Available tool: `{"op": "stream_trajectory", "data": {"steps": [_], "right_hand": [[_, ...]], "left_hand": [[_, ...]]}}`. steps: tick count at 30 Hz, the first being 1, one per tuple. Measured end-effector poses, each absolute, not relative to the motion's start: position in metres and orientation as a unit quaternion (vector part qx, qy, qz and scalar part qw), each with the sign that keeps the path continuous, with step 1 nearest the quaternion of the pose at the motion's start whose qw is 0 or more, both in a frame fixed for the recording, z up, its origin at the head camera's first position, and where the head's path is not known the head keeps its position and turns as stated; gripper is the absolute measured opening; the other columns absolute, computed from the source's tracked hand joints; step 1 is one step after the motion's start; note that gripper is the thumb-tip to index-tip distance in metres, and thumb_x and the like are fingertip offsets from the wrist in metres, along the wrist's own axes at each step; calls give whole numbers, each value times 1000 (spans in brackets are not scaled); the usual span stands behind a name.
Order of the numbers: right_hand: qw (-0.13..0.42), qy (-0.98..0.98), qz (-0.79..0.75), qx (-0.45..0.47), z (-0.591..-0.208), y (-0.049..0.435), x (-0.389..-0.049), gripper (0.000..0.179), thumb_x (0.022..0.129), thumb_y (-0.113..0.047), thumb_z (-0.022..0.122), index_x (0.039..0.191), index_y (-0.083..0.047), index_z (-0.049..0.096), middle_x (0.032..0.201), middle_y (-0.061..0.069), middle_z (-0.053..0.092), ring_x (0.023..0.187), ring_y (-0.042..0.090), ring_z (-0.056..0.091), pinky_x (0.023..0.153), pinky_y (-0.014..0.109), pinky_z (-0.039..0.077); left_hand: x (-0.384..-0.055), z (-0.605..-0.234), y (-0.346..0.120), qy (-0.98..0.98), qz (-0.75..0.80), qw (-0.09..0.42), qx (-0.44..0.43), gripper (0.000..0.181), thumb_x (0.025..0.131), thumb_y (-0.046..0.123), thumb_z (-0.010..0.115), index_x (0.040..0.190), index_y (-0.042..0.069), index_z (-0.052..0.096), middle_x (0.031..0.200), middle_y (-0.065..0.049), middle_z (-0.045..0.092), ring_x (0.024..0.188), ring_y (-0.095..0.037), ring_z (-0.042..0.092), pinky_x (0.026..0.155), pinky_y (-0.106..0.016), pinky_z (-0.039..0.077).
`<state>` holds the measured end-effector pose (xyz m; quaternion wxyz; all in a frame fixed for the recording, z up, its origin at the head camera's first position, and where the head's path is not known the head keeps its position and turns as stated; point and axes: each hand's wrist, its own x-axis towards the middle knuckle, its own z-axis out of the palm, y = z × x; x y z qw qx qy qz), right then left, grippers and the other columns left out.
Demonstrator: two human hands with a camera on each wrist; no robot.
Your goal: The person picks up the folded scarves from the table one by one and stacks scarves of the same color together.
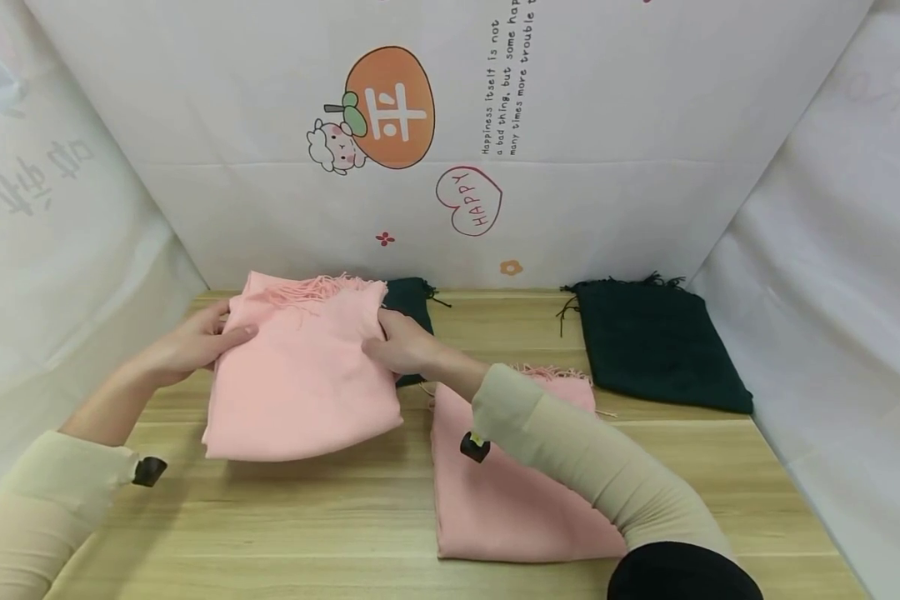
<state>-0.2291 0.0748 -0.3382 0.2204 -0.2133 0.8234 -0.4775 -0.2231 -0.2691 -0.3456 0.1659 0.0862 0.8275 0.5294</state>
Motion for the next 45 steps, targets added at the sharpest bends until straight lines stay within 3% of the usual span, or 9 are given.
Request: {"op": "stream_trajectory", "data": {"steps": [15, 25, 37, 45], "right_hand": [[231, 815, -483, -221, -342, 99, -225, 32, 108, -12, 50, 138, 0, 45, 107, 16, 62, 75, 19, 63, 62, 34, 56], [236, 811, -489, -219, -342, 110, -225, 38, 108, -13, 50, 143, 0, 42, 111, 17, 63, 77, 20, 65, 65, 38, 58], [241, 808, -495, -212, -341, 126, -221, 33, 108, -12, 50, 139, -3, 46, 109, 16, 64, 77, 21, 67, 62, 37, 58], [246, 808, -495, -203, -345, 136, -221, 41, 108, -13, 50, 147, -5, 40, 116, 17, 62, 82, 21, 66, 64, 38, 58]], "left_hand": [[-223, -347, -250, 807, 550, 187, 105, 67, 109, 21, 51, 159, 0, 12, 103, -21, 69, 78, -26, 74, 67, -43, 62], [-222, -346, -239, 807, 550, 190, 104, 65, 110, 20, 50, 159, 1, 12, 105, -21, 68, 78, -25, 74, 67, -41, 62], [-220, -345, -227, 802, 550, 200, 116, 62, 110, 18, 49, 159, 3, 14, 102, -22, 68, 78, -27, 74, 68, -42, 62], [-220, -347, -217, 795, 558, 203, 124, 60, 110, 15, 47, 158, 1, 14, 99, -21, 69, 78, -26, 74, 67, -43, 62]]}}
